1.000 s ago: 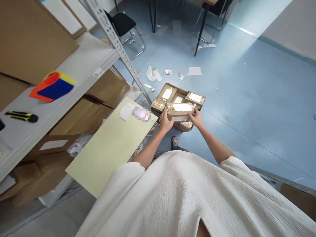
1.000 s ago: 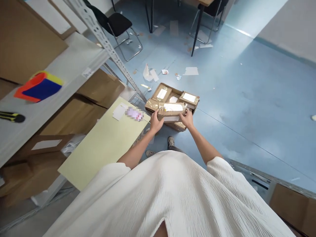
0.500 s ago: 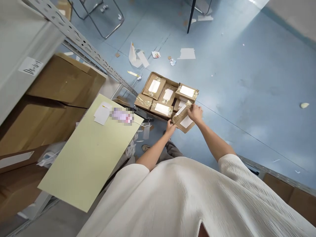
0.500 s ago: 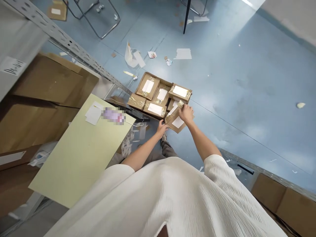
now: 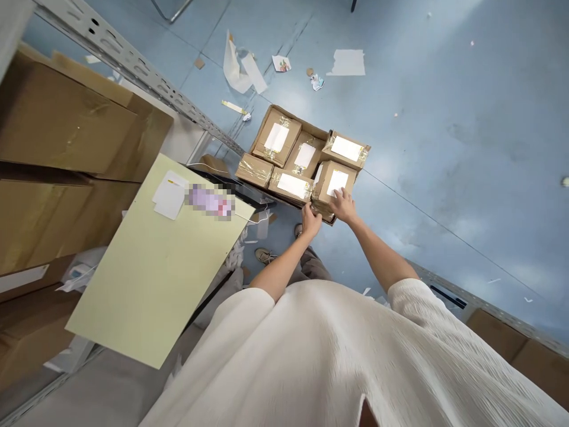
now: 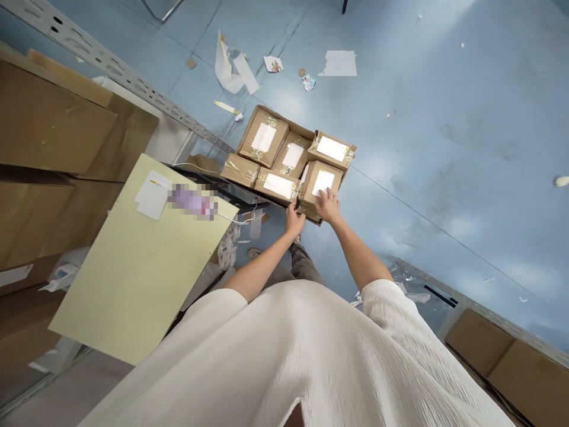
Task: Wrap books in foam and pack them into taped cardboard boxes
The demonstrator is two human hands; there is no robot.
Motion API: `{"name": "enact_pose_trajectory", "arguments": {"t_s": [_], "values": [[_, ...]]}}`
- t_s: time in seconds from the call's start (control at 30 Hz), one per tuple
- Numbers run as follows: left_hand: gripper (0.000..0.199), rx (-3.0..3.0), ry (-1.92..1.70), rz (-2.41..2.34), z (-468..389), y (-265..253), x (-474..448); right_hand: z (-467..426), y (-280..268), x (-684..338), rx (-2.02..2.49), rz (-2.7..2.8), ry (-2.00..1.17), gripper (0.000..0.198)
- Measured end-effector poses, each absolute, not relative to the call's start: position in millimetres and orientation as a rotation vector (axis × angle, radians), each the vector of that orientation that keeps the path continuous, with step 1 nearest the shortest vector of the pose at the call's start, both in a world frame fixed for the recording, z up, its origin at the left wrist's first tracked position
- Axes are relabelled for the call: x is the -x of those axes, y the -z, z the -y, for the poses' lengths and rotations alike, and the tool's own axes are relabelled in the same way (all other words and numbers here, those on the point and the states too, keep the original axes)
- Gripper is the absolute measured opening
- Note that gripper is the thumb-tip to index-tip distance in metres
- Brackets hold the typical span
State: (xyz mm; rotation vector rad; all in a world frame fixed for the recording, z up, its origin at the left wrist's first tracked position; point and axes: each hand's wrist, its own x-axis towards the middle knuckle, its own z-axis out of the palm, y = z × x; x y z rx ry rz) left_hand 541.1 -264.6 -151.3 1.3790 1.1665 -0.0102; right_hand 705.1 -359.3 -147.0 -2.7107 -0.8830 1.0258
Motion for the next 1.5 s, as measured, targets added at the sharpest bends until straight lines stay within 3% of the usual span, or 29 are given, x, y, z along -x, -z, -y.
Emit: {"name": "enact_pose_trajectory", "arguments": {"t_s": [0.1, 0.3, 0.67, 0.93, 1.2, 1.5], "values": [[0.079, -1.647, 0.008, -1.026, 251.4, 152.3, -546.4, 375.9, 154.2, -698.9, 2.719, 0.777, -1.039, 0.081], [0.096, -1.678, 0.223, -0.847, 239.5, 159.7, -560.8, 384.3, 171.9, -687.2, 2.738, 0.662, -0.979, 0.089], [0.110, -1.618, 0.291, -0.747, 240.4, 159.4, -555.3, 393.6, 162.8, -671.5, 2.696, 0.735, -0.953, 0.083], [0.087, -1.541, 0.174, -0.915, 222.5, 134.4, -535.3, 371.1, 119.4, -687.5, 2.812, 0.785, -1.217, 0.065], [0.062, -1.539, 0.106, -1.161, 172.5, 89.1, -443.3, 307.4, 82.0, -669.0, 2.663, 1.089, -1.144, 0.054], [0.045, -1.422, -0.269, -1.462, 163.4, 48.0, -311.6, 215.6, 37.0, -586.4, 2.402, 1.610, -1.043, 0.052]]}}
